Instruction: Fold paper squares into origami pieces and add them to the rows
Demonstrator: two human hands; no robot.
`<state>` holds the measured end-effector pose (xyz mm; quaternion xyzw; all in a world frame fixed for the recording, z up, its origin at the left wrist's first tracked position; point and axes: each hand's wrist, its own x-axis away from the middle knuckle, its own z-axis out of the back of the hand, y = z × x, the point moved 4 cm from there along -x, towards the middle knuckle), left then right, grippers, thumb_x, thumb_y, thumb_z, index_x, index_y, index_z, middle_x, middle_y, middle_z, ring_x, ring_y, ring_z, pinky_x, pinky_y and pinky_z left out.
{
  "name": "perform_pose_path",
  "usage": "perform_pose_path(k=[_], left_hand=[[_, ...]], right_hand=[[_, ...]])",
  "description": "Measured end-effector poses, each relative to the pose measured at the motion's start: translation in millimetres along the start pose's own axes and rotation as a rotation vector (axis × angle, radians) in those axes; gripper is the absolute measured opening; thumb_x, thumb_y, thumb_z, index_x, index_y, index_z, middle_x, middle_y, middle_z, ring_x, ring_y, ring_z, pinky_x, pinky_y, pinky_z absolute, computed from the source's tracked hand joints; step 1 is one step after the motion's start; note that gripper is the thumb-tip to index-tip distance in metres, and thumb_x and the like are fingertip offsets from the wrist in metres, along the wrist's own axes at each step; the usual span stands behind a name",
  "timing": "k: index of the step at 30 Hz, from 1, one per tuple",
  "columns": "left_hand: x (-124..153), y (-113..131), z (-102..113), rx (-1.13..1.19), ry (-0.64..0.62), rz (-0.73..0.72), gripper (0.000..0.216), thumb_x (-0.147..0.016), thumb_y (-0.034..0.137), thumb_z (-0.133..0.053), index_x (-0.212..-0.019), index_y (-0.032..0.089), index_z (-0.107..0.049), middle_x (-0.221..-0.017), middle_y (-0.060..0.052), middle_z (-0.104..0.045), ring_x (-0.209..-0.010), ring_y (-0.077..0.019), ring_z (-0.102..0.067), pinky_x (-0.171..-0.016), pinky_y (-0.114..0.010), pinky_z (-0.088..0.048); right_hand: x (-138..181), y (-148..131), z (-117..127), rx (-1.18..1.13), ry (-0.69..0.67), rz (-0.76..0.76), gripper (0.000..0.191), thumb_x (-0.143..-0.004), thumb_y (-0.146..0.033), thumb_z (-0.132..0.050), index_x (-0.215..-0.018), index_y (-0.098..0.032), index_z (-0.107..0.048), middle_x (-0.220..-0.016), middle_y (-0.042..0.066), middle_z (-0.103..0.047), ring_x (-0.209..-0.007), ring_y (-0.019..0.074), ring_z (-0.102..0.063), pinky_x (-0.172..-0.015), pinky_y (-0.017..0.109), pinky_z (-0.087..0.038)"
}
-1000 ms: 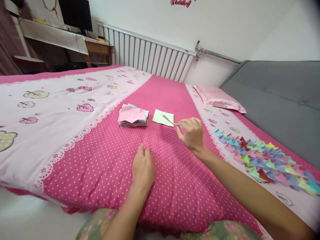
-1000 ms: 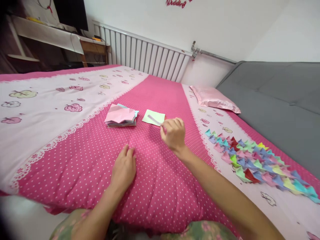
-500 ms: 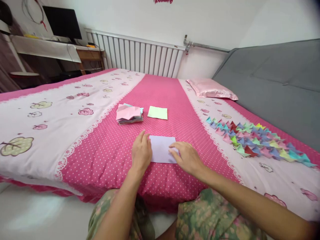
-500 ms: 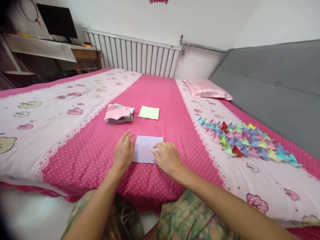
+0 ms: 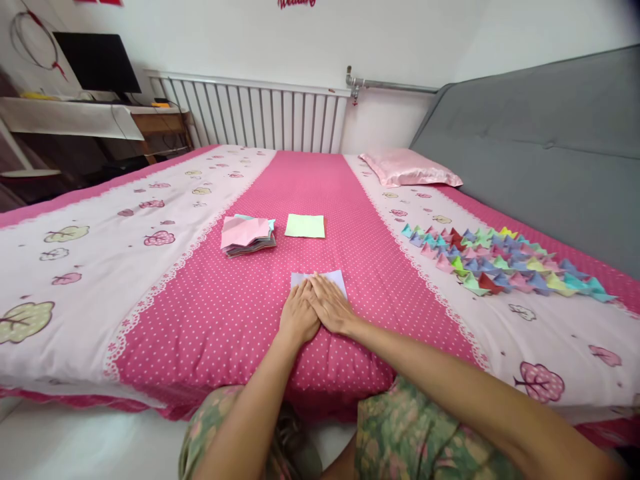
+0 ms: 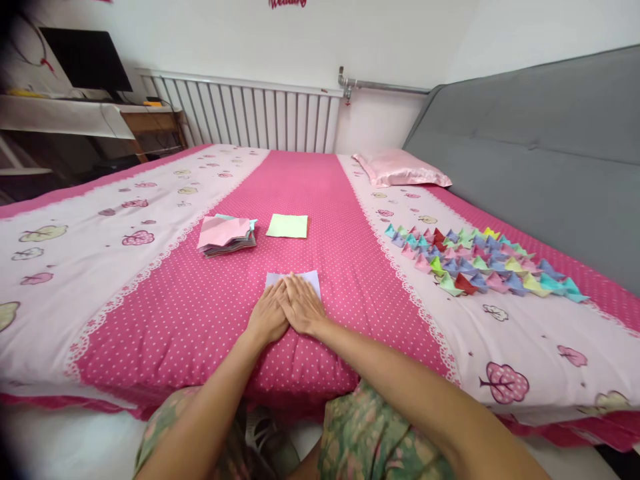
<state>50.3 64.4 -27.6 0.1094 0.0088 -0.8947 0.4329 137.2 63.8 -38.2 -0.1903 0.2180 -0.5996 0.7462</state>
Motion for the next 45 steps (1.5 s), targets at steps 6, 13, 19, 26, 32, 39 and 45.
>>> perform_pose_path(k=[6,13,19,26,32,39,45], left_hand=[[-4,-7,0,-0.007,-0.010,0.058,0.048,-0.088,0.025,-0.020,-0.131,0.011,-0.033,-0.138,-0.010,-0.034,-0.128,-0.0191,-0.027,-0.105,-0.037,-0.020],[-7,-29,-1,-0.065,-0.039,0.188,0.050,-0.087,0.037,-0.024,-0.133,0.018,-0.033,-0.139,-0.009,-0.033,-0.129,-0.0233,-0.024,-0.105,-0.040,-0.018],[-3,-47,5,-0.085,-0.004,0.287,0.050,-0.086,0.039,-0.027,-0.131,0.020,-0.036,-0.137,-0.013,-0.034,-0.127,-0.0283,-0.028,-0.103,-0.045,-0.020],[17,-67,17,0.074,0.167,0.310,0.043,-0.086,0.018,-0.025,-0.121,0.005,-0.047,-0.122,-0.017,-0.051,-0.115,-0.0242,-0.045,-0.098,-0.037,-0.031],[28,-73,21,0.340,0.209,0.250,0.041,-0.076,0.007,-0.037,-0.113,0.013,-0.054,-0.108,-0.010,-0.062,-0.100,-0.0208,-0.055,-0.089,-0.034,-0.040],[28,-62,24,0.495,0.104,0.159,0.051,-0.075,0.006,-0.037,-0.125,0.019,-0.044,-0.107,-0.009,-0.059,-0.091,-0.0186,-0.054,-0.083,-0.033,-0.041],[27,-62,24,0.769,0.045,0.249,0.058,-0.070,0.005,-0.042,-0.126,0.020,-0.044,-0.072,0.001,-0.056,-0.057,-0.0089,-0.045,-0.061,-0.022,-0.039]], right_hand=[[5,13,9,0.155,-0.025,-0.089,0.067,-0.086,-0.054,-0.007,-0.138,-0.015,-0.019,-0.145,0.006,-0.015,-0.134,0.0202,-0.007,-0.108,0.038,-0.002],[8,28,16,0.318,-0.038,-0.170,0.065,-0.085,-0.054,-0.014,-0.139,-0.017,-0.016,-0.146,0.007,-0.013,-0.133,0.0235,-0.006,-0.106,0.041,-0.001],[13,35,25,0.263,-0.029,-0.254,0.062,-0.086,-0.048,-0.023,-0.138,-0.014,-0.019,-0.145,0.010,-0.014,-0.133,0.0266,-0.007,-0.106,0.043,-0.001],[15,55,56,0.016,0.098,-0.274,0.051,-0.083,-0.015,-0.034,-0.134,-0.017,-0.031,-0.133,0.008,-0.041,-0.122,0.0194,-0.036,-0.100,0.033,-0.024],[15,66,75,-0.174,0.014,-0.404,0.070,-0.067,0.003,-0.042,-0.132,-0.023,-0.034,-0.085,0.004,-0.066,-0.077,0.0165,-0.060,-0.069,0.026,-0.044],[18,54,67,-0.450,-0.208,-0.399,0.071,-0.060,0.009,-0.039,-0.125,-0.017,-0.044,-0.075,0.003,-0.065,-0.062,0.0092,-0.059,-0.056,0.018,-0.042],[16,51,64,-0.798,-0.264,-0.379,0.064,-0.055,0.012,-0.037,-0.110,-0.014,-0.055,-0.085,0.003,-0.068,-0.074,0.0086,-0.063,-0.069,0.019,-0.046]])
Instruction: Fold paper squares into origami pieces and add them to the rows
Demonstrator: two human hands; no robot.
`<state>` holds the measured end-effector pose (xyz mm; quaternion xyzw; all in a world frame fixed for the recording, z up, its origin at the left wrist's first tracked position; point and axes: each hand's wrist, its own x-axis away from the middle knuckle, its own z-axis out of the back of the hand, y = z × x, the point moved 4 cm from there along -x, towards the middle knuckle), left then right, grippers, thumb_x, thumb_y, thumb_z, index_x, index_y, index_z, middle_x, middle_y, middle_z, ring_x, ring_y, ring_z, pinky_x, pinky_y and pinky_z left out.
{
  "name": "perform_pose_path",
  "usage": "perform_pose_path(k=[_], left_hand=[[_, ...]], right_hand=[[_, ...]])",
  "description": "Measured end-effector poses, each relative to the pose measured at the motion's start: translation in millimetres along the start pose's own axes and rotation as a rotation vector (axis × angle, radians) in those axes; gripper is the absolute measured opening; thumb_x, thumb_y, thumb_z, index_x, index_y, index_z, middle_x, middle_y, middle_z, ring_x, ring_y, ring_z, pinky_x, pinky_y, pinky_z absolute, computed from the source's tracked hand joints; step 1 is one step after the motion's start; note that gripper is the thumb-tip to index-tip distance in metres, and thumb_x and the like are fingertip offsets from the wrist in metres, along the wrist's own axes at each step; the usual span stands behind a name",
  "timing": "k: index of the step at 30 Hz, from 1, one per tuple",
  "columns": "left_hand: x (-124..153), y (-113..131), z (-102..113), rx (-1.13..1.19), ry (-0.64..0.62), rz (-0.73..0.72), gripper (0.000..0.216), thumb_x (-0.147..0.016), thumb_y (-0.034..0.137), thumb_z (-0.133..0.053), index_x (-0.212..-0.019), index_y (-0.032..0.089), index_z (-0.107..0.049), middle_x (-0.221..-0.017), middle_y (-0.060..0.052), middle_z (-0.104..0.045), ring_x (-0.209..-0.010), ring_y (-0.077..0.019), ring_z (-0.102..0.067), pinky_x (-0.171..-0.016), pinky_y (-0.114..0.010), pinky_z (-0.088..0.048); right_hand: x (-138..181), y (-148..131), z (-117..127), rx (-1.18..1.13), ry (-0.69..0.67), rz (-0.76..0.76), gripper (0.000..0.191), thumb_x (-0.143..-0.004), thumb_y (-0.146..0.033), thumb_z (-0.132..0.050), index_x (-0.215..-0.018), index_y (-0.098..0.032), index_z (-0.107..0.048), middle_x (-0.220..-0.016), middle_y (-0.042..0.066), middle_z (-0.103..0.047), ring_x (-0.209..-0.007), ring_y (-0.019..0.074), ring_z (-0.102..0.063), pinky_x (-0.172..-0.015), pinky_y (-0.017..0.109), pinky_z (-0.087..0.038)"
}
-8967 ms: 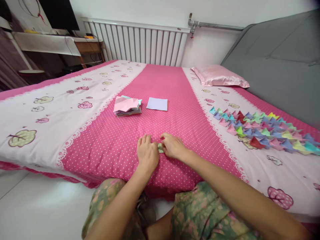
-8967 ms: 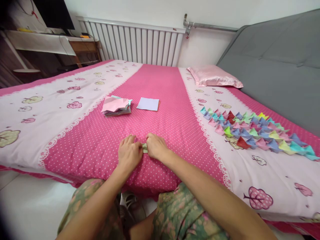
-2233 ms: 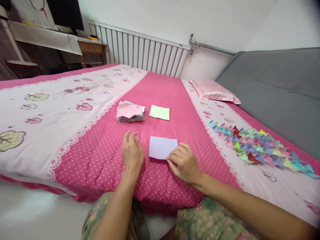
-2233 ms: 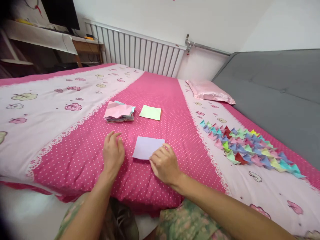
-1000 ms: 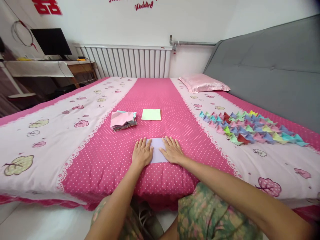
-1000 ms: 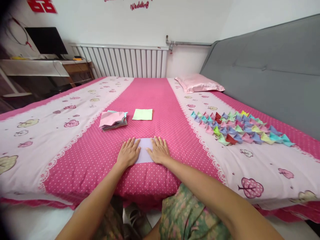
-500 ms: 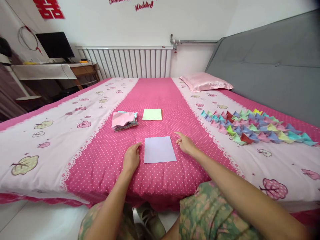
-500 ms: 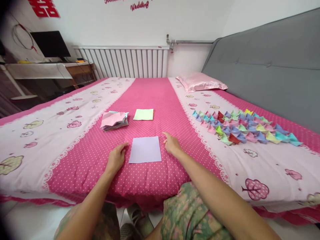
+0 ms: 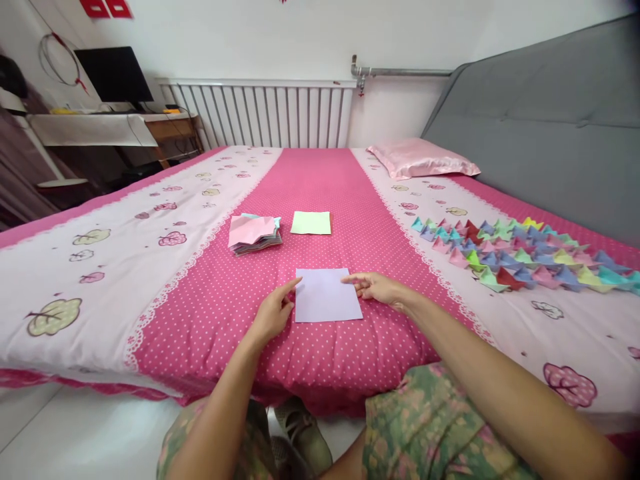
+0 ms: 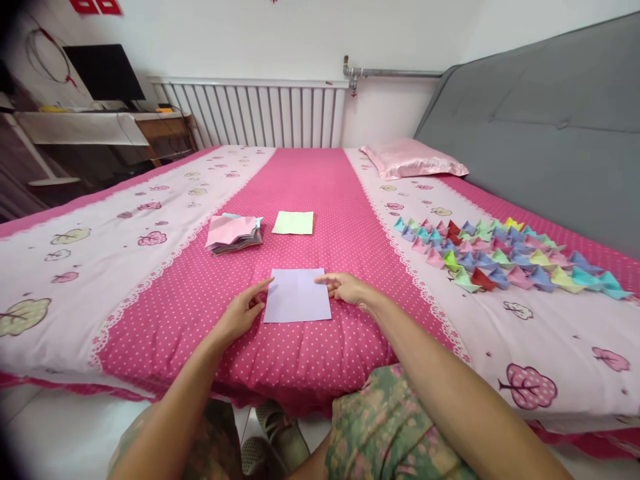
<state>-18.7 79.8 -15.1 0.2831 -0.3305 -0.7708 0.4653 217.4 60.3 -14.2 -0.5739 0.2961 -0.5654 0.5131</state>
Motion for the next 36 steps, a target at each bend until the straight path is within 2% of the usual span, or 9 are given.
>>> perform_pose_path(k=[2,4,9,12,16,20,23,30,36], left_hand=[[0,2,-1,0.110,-0.008,0.024,0.058,-0.068,0.004,-0.044,-0.124,0.019,-0.046,-0.064,0.003,-0.052,-0.053,-0.0079,-0.042,-0.056,-0.020,-0.038],[0,5,-1,0.237,-0.007,0.050,0.056,-0.066,0.004,-0.047,-0.121,0.016,-0.050,-0.065,0.002,-0.054,-0.054,-0.0077,-0.045,-0.056,-0.020,-0.039],[2,6,-4,0.573,0.018,0.114,0.045,-0.064,0.012,-0.057,-0.109,0.013,-0.059,-0.082,-0.005,-0.066,-0.077,-0.0147,-0.060,-0.072,-0.027,-0.048],[2,4,-5,0.703,0.082,0.128,0.043,-0.061,0.019,-0.065,-0.103,0.012,-0.062,-0.086,-0.008,-0.068,-0.083,-0.0186,-0.062,-0.076,-0.032,-0.050],[4,6,-1,0.798,0.221,0.137,0.042,-0.053,0.020,-0.073,-0.094,0.012,-0.066,-0.095,-0.010,-0.068,-0.085,-0.0206,-0.063,-0.077,-0.033,-0.051],[12,16,9,0.802,0.333,0.070,0.036,-0.055,0.022,-0.073,-0.090,0.014,-0.068,-0.096,-0.010,-0.067,-0.087,-0.0214,-0.063,-0.077,-0.034,-0.052],[20,23,16,0.750,0.372,0.004,0.030,-0.058,0.023,-0.071,-0.086,0.016,-0.069,-0.095,-0.009,-0.068,-0.086,-0.0212,-0.063,-0.078,-0.033,-0.051],[27,34,18,0.668,0.247,-0.001,0.043,-0.055,0.020,-0.073,-0.097,0.017,-0.066,-0.096,-0.010,-0.068,-0.083,-0.0228,-0.064,-0.072,-0.032,-0.053],[27,37,25,0.554,0.350,-0.026,0.022,-0.060,0.024,-0.070,-0.081,0.019,-0.071,-0.088,-0.006,-0.070,-0.084,-0.0228,-0.064,-0.078,-0.033,-0.050]], right_hand=[[-3,0,0,-0.083,-0.002,0.024,0.056,-0.056,0.011,-0.039,-0.100,-0.014,-0.060,-0.085,0.003,-0.069,-0.080,0.0099,-0.063,-0.077,0.022,-0.046],[-5,-1,0,-0.121,0.020,0.055,0.046,-0.059,0.009,-0.044,-0.094,-0.015,-0.063,-0.085,0.003,-0.070,-0.084,0.0113,-0.063,-0.083,0.026,-0.046],[-2,-9,0,-0.150,0.083,0.194,0.031,-0.063,-0.004,-0.058,-0.091,-0.015,-0.065,-0.086,0.004,-0.070,-0.084,0.0147,-0.064,-0.084,0.032,-0.047],[2,-17,-2,-0.169,0.132,0.288,0.027,-0.063,-0.014,-0.065,-0.089,-0.016,-0.066,-0.082,0.004,-0.071,-0.079,0.0154,-0.065,-0.082,0.034,-0.049],[9,-30,-7,-0.169,0.179,0.415,0.027,-0.058,-0.024,-0.071,-0.084,-0.016,-0.067,-0.079,0.003,-0.070,-0.074,0.0160,-0.066,-0.078,0.035,-0.051],[19,-41,-10,-0.188,0.242,0.510,0.024,-0.057,-0.025,-0.072,-0.080,-0.017,-0.068,-0.078,0.002,-0.070,-0.075,0.0160,-0.066,-0.076,0.034,-0.052],[28,-47,-13,-0.178,0.275,0.553,0.019,-0.058,-0.024,-0.071,-0.076,-0.018,-0.068,-0.077,0.002,-0.070,-0.073,0.0157,-0.065,-0.073,0.033,-0.053],[37,-50,-20,-0.104,0.251,0.560,0.015,-0.062,-0.027,-0.070,-0.074,-0.018,-0.068,-0.075,0.003,-0.069,-0.068,0.0159,-0.065,-0.066,0.032,-0.053],[36,-51,-20,-0.066,0.271,0.585,0.018,-0.058,-0.028,-0.072,-0.072,-0.018,-0.067,-0.073,0.003,-0.068,-0.071,0.0170,-0.064,-0.071,0.032,-0.052]])
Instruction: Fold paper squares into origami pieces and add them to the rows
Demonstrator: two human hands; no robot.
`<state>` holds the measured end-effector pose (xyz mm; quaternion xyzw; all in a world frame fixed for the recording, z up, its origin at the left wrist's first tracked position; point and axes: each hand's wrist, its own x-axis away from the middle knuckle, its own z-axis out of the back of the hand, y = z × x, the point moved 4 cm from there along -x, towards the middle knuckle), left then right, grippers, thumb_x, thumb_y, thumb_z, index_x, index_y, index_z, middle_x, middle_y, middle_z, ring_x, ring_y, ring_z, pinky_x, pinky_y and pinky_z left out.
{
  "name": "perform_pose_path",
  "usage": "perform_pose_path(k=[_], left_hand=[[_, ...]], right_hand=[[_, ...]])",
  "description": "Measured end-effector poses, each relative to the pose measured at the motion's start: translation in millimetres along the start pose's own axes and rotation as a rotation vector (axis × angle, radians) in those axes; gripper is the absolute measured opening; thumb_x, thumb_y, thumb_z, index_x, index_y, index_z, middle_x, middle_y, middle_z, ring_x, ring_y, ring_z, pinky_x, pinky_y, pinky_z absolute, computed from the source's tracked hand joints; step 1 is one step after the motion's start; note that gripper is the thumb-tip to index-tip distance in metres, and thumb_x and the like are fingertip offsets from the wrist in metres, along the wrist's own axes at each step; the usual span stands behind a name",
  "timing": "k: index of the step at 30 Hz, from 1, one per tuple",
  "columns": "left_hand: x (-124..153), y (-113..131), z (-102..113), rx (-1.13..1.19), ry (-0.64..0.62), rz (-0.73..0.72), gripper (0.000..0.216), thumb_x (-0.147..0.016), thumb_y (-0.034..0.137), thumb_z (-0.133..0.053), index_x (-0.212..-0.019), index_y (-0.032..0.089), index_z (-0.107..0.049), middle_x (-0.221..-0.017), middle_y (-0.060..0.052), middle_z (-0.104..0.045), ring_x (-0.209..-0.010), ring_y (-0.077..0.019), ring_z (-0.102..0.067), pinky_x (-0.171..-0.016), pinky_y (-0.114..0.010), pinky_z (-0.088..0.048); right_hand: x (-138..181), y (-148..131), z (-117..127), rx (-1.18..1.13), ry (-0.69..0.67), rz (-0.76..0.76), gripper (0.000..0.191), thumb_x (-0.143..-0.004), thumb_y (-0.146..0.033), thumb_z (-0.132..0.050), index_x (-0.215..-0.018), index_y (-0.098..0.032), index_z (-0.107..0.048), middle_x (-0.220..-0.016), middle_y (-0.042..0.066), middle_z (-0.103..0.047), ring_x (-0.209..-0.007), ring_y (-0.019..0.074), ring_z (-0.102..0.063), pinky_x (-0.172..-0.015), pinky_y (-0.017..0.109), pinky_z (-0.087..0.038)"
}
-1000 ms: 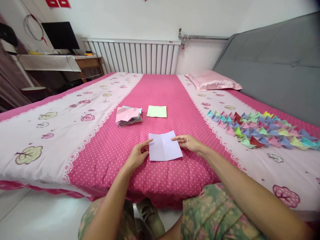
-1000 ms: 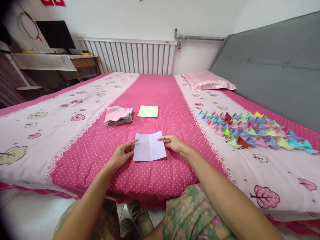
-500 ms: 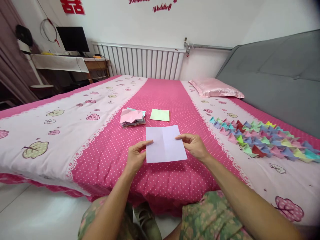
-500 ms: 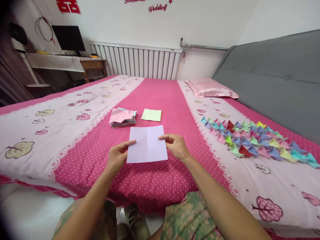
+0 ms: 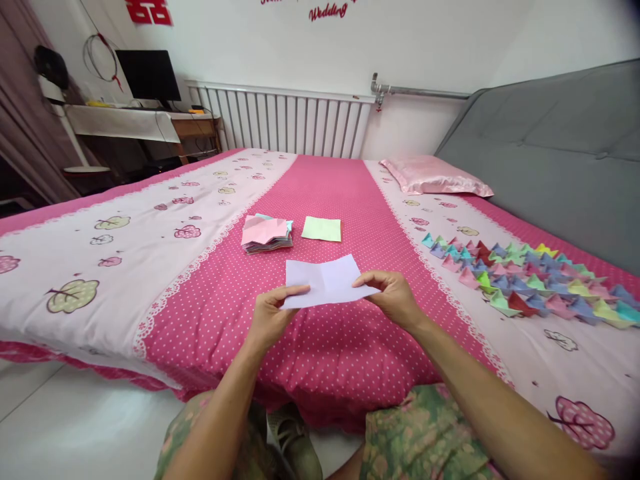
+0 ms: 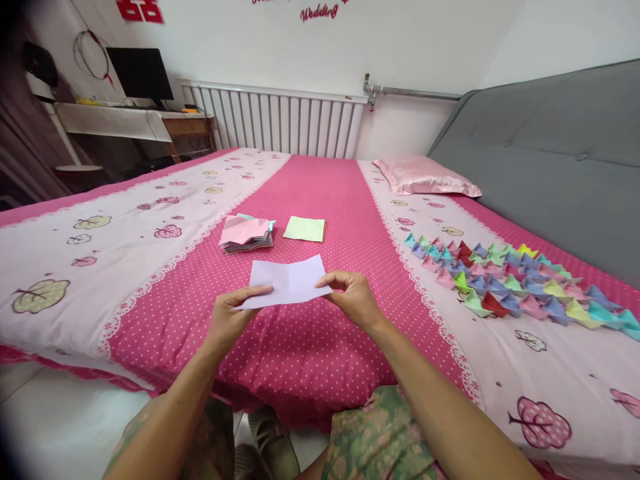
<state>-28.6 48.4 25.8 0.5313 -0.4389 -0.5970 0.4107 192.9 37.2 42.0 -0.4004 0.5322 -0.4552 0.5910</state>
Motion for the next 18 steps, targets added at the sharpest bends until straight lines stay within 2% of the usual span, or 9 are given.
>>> perform_pose_path(k=[7,10,13,16,18], left_hand=[[1,-2,1,0.075,0.058,0.041,0.016,-0.059,0.028,-0.071,-0.073,0.020,-0.072,-0.073,-0.004,-0.071,-0.069,-0.0201,-0.064,-0.066,-0.031,-0.051],[2,-9,-2,0.158,0.119,0.087,0.014,-0.058,0.029,-0.072,-0.066,0.017,-0.071,-0.064,-0.002,-0.069,-0.057,-0.0152,-0.060,-0.058,-0.026,-0.049],[3,-14,-7,0.256,0.166,0.126,0.014,-0.059,0.029,-0.072,-0.065,0.016,-0.069,-0.063,-0.001,-0.068,-0.054,-0.0110,-0.057,-0.055,-0.022,-0.046],[3,-13,-13,0.343,0.198,0.133,0.023,-0.059,0.027,-0.072,-0.079,0.015,-0.067,-0.069,-0.001,-0.068,-0.054,-0.0086,-0.057,-0.054,-0.019,-0.045],[3,-10,-15,0.371,0.220,0.127,0.044,-0.058,0.025,-0.072,-0.100,0.017,-0.061,-0.071,0.000,-0.067,-0.053,-0.0077,-0.057,-0.053,-0.018,-0.045]], right_hand=[[3,-11,-7,0.015,-0.032,-0.006,0.020,-0.064,-0.035,-0.068,-0.074,-0.018,-0.066,-0.073,0.002,-0.068,-0.072,0.0173,-0.062,-0.066,0.031,-0.050],[6,-12,-10,0.003,0.058,0.002,0.018,-0.065,-0.036,-0.067,-0.068,-0.018,-0.063,-0.071,0.002,-0.066,-0.071,0.0171,-0.062,-0.067,0.031,-0.049],[11,-11,-16,0.021,0.167,-0.004,0.019,-0.066,-0.035,-0.066,-0.068,-0.017,-0.058,-0.069,0.002,-0.064,-0.066,0.0155,-0.061,-0.063,0.029,-0.048],[17,-10,-22,0.006,0.234,-0.030,0.021,-0.068,-0.034,-0.064,-0.075,-0.018,-0.053,-0.073,0.003,-0.064,-0.068,0.0155,-0.061,-0.064,0.028,-0.049],[19,-9,-25,-0.018,0.253,-0.074,0.025,-0.067,-0.032,-0.065,-0.080,-0.018,-0.049,-0.078,0.004,-0.065,-0.072,0.0169,-0.063,-0.066,0.029,-0.050]])
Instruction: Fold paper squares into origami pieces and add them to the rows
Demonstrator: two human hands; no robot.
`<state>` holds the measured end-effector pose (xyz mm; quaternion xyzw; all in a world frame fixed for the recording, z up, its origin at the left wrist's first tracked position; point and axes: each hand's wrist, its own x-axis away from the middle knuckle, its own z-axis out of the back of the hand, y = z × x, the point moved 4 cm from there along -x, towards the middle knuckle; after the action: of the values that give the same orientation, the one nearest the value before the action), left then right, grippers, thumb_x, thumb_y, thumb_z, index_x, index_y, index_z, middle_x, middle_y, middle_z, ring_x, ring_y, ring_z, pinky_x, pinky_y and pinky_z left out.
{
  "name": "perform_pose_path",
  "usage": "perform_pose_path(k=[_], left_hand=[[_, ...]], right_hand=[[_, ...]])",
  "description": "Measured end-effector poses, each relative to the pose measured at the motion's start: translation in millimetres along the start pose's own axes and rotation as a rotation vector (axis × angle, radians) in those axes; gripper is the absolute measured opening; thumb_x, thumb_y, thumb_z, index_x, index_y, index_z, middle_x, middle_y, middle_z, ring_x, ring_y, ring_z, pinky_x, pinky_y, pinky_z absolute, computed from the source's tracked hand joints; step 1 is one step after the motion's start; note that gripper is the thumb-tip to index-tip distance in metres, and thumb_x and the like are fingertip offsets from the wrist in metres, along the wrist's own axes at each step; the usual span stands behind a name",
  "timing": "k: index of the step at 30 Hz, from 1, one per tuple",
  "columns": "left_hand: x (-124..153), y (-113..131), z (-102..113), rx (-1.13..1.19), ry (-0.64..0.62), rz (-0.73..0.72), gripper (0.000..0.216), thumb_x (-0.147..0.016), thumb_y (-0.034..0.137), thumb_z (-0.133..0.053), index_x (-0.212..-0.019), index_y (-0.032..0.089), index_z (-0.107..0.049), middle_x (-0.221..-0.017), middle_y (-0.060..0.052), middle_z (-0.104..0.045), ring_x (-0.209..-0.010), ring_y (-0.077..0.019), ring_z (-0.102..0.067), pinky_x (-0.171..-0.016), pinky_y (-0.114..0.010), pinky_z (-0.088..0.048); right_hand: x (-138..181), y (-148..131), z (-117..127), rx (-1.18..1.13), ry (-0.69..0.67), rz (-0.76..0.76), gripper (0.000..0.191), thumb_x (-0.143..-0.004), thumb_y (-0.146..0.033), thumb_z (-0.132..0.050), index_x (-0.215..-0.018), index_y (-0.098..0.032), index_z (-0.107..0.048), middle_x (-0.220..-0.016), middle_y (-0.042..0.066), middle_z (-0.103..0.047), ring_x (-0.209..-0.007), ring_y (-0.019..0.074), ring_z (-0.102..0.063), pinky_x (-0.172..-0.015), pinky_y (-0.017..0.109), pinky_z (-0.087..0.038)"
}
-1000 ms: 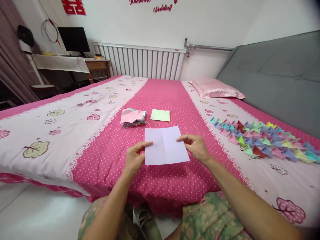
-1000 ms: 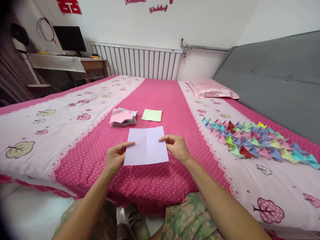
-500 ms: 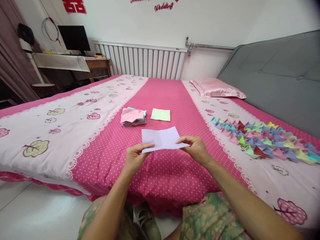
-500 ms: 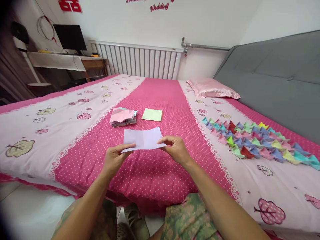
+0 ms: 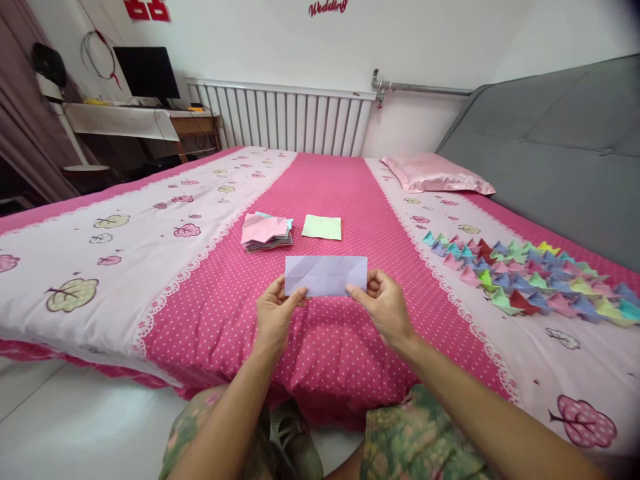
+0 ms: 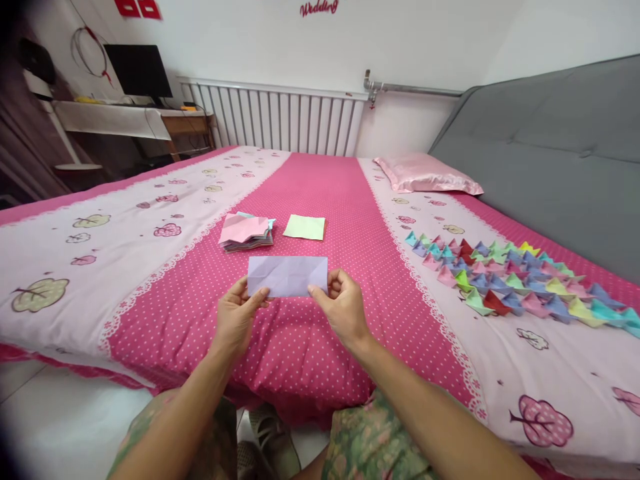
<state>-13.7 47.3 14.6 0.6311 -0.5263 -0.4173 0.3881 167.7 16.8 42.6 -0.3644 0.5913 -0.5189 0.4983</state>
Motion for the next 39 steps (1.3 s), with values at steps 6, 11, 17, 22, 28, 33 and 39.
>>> perform_pose_path(k=[6,11,17,22,28,33,39], left_hand=[[-2,4,1,0.005,0.064,0.023,0.074,-0.056,0.023,-0.073,-0.123,0.019,-0.041,-0.068,0.003,-0.065,-0.055,-0.0067,-0.059,-0.053,-0.015,-0.043],[-6,-7,3,0.168,0.057,0.110,0.049,-0.058,0.022,-0.072,-0.103,0.020,-0.055,-0.080,0.002,-0.066,-0.063,-0.0055,-0.060,-0.054,-0.014,-0.044],[7,-16,-20,0.298,-0.098,0.179,0.026,-0.067,0.028,-0.067,-0.089,0.015,-0.061,-0.097,-0.006,-0.066,-0.091,-0.0159,-0.060,-0.077,-0.024,-0.048],[6,-21,-20,0.349,-0.007,0.226,0.021,-0.073,0.024,-0.062,-0.092,0.015,-0.061,-0.096,-0.005,-0.067,-0.092,-0.0169,-0.061,-0.080,-0.026,-0.049],[1,-21,-5,0.343,-0.011,0.476,0.017,-0.073,0.009,-0.058,-0.090,0.011,-0.061,-0.084,-0.006,-0.069,-0.072,-0.0140,-0.064,-0.069,-0.023,-0.054],[13,-18,-9,0.264,-0.188,0.626,0.021,-0.072,0.009,-0.060,-0.092,0.010,-0.061,-0.084,-0.008,-0.069,-0.066,-0.0141,-0.064,-0.066,-0.024,-0.054],[23,-18,-23,0.190,-0.346,0.639,0.021,-0.071,0.014,-0.062,-0.092,0.010,-0.062,-0.086,-0.010,-0.069,-0.070,-0.0169,-0.064,-0.069,-0.027,-0.052]], right_hand=[[3,8,-3,-0.058,0.008,-0.158,0.060,-0.061,-0.027,-0.069,-0.111,-0.017,-0.037,-0.085,0.007,-0.068,-0.075,0.0201,-0.065,-0.069,0.033,-0.051],[5,17,-6,-0.091,-0.022,-0.273,0.055,-0.060,-0.027,-0.069,-0.109,-0.016,-0.044,-0.081,0.005,-0.068,-0.072,0.0185,-0.065,-0.063,0.029,-0.050],[14,23,-20,-0.171,-0.061,-0.345,0.045,-0.060,-0.027,-0.068,-0.099,-0.015,-0.052,-0.083,0.006,-0.068,-0.073,0.0170,-0.064,-0.061,0.026,-0.048],[22,21,-34,-0.196,-0.197,-0.291,0.046,-0.062,-0.024,-0.067,-0.104,-0.014,-0.051,-0.090,0.008,-0.067,-0.078,0.0179,-0.064,-0.072,0.031,-0.050],[12,8,-15,0.316,-0.599,-0.047,0.093,-0.058,-0.014,-0.071,-0.136,-0.026,-0.021,-0.096,0.007,-0.064,-0.080,0.0200,-0.063,-0.070,0.036,-0.052],[-5,-8,8,0.413,-0.583,0.251,0.057,-0.074,-0.013,-0.056,-0.126,-0.032,-0.042,-0.119,0.006,-0.051,-0.099,0.0186,-0.056,-0.079,0.036,-0.050],[-2,-11,4,0.412,-0.636,0.392,0.029,-0.074,-0.012,-0.056,-0.096,-0.028,-0.066,-0.132,0.003,-0.037,-0.109,0.0207,-0.048,-0.090,0.039,-0.043]])
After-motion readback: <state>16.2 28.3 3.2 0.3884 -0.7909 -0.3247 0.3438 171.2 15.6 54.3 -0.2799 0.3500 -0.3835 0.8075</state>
